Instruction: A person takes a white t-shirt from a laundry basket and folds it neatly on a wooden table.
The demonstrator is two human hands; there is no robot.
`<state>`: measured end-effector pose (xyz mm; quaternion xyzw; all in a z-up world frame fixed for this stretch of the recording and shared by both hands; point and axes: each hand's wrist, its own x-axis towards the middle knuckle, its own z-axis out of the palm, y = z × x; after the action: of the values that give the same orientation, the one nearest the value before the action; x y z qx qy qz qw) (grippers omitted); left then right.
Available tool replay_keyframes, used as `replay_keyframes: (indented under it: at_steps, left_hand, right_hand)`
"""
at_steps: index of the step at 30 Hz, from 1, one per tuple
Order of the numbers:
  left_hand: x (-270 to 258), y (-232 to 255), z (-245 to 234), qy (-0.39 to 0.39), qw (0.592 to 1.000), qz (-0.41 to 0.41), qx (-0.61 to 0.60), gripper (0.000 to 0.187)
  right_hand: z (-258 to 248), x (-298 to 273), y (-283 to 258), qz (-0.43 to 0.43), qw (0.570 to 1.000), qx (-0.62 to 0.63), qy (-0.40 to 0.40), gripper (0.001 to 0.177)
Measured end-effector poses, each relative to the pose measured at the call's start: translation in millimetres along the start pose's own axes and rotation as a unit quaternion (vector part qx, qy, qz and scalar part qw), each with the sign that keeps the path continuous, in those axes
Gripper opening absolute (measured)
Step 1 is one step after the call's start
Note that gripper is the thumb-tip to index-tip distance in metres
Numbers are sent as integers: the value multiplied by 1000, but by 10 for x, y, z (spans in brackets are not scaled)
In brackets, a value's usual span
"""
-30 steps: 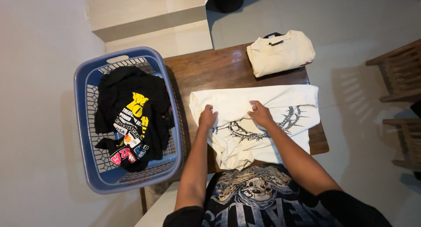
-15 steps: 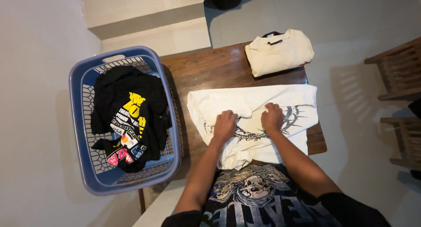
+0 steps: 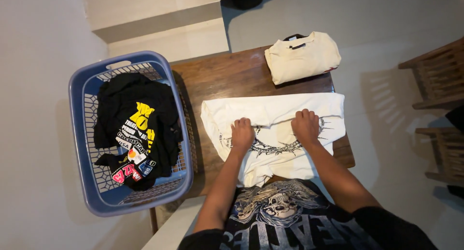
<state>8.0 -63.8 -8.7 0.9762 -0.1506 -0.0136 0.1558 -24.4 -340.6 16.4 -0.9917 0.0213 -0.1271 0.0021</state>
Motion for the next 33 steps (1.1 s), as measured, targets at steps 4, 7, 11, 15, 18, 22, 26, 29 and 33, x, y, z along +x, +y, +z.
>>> replay_keyframes:
  at_steps: [4, 7, 11, 15, 18, 22, 26, 29, 33]
  left_hand:
    - [-25, 213, -338, -33, 999, -26, 8, 35]
    - [-94, 361, -442, -97, 993, -53, 30, 60]
    - [-57, 316, -218, -45, 995, -63, 57, 58]
    - [-72, 281, -321, -66, 994, -68, 53, 53]
    - [-43, 229, -276, -62, 994, -75, 43, 47]
    - [-58, 187, -177, -35, 996, -75, 45, 44]
    - [-53, 165, -109, -22, 995, -92, 32, 42]
    - [-49, 140, -10, -19, 994, -99, 34, 43]
    - [-120, 270, -323, -58, 991, -109, 49, 55]
  right_hand:
    - [-77, -82, 125, -1, 993, 34, -117, 20]
    - [-104, -150, 244, 24, 988, 27, -152, 28]
    - [-139, -132, 485, 68, 993, -18, -93, 36]
    - [-169, -121, 764, 72, 994, -83, -16, 30]
    - [-252, -85, 920, 78, 989, -121, 6, 33]
    - [-2, -85, 1215, 77, 988, -132, 22, 11]
    - [-26, -165, 1258, 101, 989, -107, 8, 11]
    - [181, -352, 1400, 81, 992, -93, 15, 13]
    - [352, -492, 1490, 60, 994, -77, 53, 17]
